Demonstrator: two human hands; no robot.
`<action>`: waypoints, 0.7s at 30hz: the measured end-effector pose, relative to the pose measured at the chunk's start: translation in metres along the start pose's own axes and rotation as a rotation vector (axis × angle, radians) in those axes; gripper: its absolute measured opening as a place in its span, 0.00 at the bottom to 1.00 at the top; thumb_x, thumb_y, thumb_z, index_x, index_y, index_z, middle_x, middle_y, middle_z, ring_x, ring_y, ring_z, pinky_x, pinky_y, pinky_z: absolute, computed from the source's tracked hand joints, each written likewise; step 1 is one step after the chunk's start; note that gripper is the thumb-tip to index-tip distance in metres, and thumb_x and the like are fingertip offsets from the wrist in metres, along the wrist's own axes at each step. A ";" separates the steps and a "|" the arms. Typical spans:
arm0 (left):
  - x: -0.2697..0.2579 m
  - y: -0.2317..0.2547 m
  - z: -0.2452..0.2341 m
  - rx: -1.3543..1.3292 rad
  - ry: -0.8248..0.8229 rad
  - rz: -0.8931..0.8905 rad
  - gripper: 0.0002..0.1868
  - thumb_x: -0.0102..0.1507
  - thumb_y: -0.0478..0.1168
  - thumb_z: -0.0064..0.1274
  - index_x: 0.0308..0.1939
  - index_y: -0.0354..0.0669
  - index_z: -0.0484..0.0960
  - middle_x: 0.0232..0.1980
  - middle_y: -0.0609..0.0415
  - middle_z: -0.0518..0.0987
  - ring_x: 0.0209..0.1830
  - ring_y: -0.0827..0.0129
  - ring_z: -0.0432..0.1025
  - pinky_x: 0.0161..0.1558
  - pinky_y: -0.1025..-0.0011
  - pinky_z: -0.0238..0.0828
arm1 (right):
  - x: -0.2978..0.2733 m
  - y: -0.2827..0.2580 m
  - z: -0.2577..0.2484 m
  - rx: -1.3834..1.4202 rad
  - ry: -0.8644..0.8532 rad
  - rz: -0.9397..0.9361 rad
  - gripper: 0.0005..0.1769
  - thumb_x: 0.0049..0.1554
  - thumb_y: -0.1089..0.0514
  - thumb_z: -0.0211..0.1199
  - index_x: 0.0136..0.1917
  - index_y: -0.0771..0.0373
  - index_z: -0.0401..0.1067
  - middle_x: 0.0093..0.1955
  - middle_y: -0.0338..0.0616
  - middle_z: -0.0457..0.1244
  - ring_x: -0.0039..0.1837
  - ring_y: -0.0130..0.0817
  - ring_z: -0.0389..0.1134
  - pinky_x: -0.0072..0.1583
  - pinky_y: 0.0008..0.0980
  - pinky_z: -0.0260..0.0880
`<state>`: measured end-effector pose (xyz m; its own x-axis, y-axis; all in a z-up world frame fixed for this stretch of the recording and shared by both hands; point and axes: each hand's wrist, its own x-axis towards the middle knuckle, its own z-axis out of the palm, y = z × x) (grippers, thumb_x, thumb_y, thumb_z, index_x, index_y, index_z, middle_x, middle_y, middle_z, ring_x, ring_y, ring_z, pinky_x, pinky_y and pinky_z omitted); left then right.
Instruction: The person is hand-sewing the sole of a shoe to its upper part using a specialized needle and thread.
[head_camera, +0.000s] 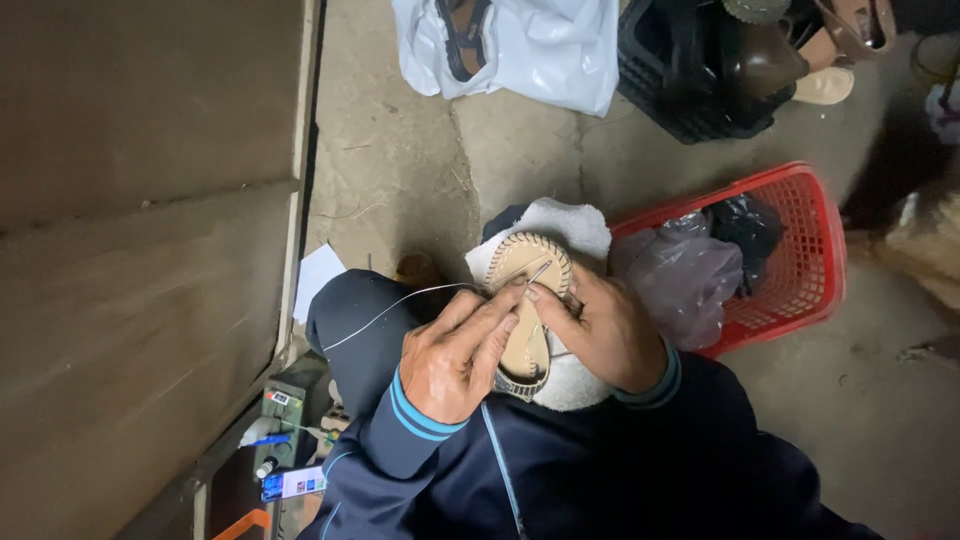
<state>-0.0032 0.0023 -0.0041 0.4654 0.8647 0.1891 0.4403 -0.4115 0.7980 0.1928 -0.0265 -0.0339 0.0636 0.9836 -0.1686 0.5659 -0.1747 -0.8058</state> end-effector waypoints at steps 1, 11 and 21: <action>-0.001 0.001 -0.001 0.003 0.003 -0.002 0.13 0.69 0.40 0.51 0.56 0.49 0.86 0.32 0.52 0.78 0.24 0.52 0.77 0.28 0.64 0.76 | 0.000 0.003 0.002 0.001 -0.003 -0.003 0.19 0.60 0.46 0.66 0.45 0.66 0.74 0.40 0.59 0.71 0.51 0.53 0.75 0.47 0.49 0.74; -0.008 0.001 -0.005 0.025 0.009 -0.033 0.14 0.70 0.42 0.50 0.57 0.53 0.86 0.31 0.54 0.78 0.24 0.53 0.77 0.28 0.63 0.76 | 0.000 -0.004 0.009 -0.058 0.020 -0.056 0.21 0.60 0.45 0.65 0.43 0.67 0.73 0.36 0.60 0.70 0.48 0.57 0.74 0.44 0.55 0.72; -0.035 -0.001 -0.042 0.086 0.008 -0.145 0.14 0.69 0.43 0.49 0.56 0.56 0.86 0.30 0.55 0.78 0.22 0.54 0.77 0.25 0.63 0.75 | -0.009 -0.016 0.047 -0.429 0.088 -0.212 0.25 0.62 0.34 0.60 0.42 0.59 0.72 0.28 0.50 0.67 0.38 0.46 0.74 0.41 0.45 0.73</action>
<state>-0.0518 -0.0156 0.0126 0.3863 0.9189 0.0799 0.5667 -0.3048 0.7654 0.1444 -0.0350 -0.0460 -0.0314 0.9988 0.0374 0.8605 0.0460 -0.5073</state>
